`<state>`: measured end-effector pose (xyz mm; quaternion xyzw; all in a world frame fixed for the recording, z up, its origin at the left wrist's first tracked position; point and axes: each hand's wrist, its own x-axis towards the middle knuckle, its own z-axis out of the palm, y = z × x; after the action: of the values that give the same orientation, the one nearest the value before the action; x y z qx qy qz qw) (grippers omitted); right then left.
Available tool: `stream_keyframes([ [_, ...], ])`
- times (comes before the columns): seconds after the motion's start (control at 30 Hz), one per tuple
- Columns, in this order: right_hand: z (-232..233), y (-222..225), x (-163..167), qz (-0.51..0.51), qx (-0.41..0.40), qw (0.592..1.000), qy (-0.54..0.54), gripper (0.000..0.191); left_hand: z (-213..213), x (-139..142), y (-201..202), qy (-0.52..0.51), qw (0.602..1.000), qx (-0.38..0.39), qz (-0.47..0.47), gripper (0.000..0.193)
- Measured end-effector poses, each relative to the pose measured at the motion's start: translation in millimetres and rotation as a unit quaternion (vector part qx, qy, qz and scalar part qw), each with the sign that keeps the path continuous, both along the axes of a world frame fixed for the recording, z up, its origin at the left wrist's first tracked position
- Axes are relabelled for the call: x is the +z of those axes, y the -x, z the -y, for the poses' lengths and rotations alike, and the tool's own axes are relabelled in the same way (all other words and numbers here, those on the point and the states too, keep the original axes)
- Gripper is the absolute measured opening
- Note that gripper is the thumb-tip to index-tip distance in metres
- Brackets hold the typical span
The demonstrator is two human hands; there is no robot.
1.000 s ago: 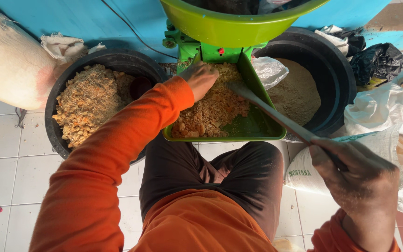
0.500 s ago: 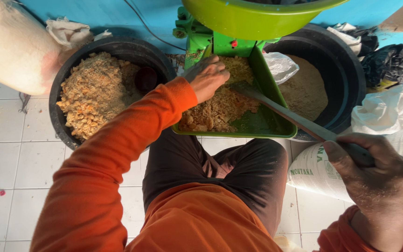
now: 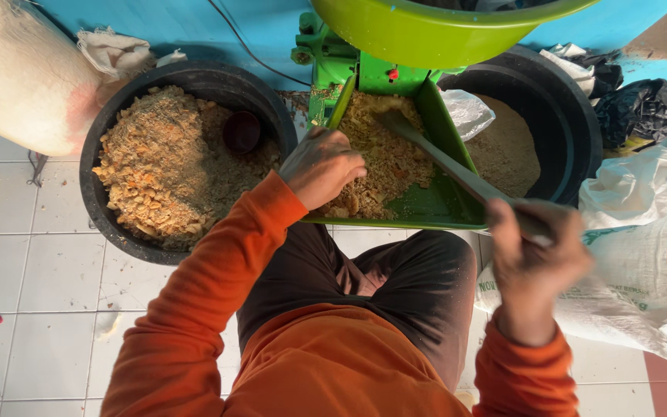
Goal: The person sits on the floor operating a green electric grain mill, using a wooden scoop to move cracked material from the discharge tray and feed it back into the hopper, and adjusts a cloth in the hopper. At the end they scoop the ground flour from a large basin into a bowl.
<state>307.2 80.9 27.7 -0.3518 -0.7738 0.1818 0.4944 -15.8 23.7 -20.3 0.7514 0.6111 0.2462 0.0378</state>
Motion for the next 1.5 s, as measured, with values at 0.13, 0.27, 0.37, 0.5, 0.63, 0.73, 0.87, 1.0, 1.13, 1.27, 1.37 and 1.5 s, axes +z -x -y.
stream_keyframes([
  [0.13, -1.5, 16.5, -0.2, 0.041, -0.019, 0.999, 0.023, 0.033, 4.2, 5.2, -3.1, -0.119, 0.992, -0.02, 0.019, 0.011],
  [0.27, -0.6, -1.0, -0.3, 0.077, 0.003, 0.994, 0.079, 0.03, 4.7, 6.5, -3.0, -0.04, 0.999, -0.002, 0.028, 0.004],
  [0.37, -2.7, -12.1, 10.5, 0.194, 0.011, 0.978, 0.079, 0.036, 5.4, 4.6, -1.8, -0.03, 0.999, 0.014, 0.029, 0.008],
  [0.5, 7.6, -8.6, 51.7, 0.325, 0.004, 0.945, -0.04, 0.047, -2.2, 9.8, -7.0, -0.011, 0.985, 0.042, 0.166, 0.039],
  [0.63, 26.0, 35.4, 75.1, 0.151, 0.043, 0.983, -0.095, 0.045, -26.7, 32.4, -34.5, -0.07, 0.86, 0.002, 0.506, 0.058],
  [0.73, 6.8, 94.7, 52.1, 0.058, 0.283, 0.952, -0.102, 0.04, -28.9, 48.0, -56.3, -0.037, 0.706, -0.003, 0.708, 0.067],
  [0.87, -24.5, 141.5, 12.8, -0.035, 0.27, 0.929, 0.25, 0.079, -26.6, 41.7, -69.9, -0.063, 0.605, -0.028, 0.793, 0.075],
  [1.0, -38.4, 154.7, 7.3, -0.404, 0.39, 0.554, 0.614, 0.089, -45.3, 12.1, -66.0, -0.146, 0.956, 0.089, 0.238, 0.065],
  [1.13, -53.1, 161.6, -7.1, -0.304, 0.354, 0.738, 0.488, 0.088, -50.4, 4.0, -56.0, -0.186, 0.886, 0.22, 0.364, 0.055],
  [1.27, -59.2, 169.4, -48.0, -0.197, 0.47, 0.754, 0.413, 0.073, -19.7, 27.4, -80.6, -0.299, 0.879, 0.028, 0.37, 0.047],
  [1.37, -53.3, 166.9, -51.9, -0.354, 0.548, 0.54, 0.531, 0.067, -9.4, 50.5, -73.8, -0.225, 0.957, -0.142, 0.114, 0.043],
  [1.5, -37.0, 159.1, 4.5, 0.481, 0.188, 0.853, -0.077, 0.039, -17.0, 58.3, -11.6, 0.034, 0.993, 0.077, 0.085, 0.042],
])
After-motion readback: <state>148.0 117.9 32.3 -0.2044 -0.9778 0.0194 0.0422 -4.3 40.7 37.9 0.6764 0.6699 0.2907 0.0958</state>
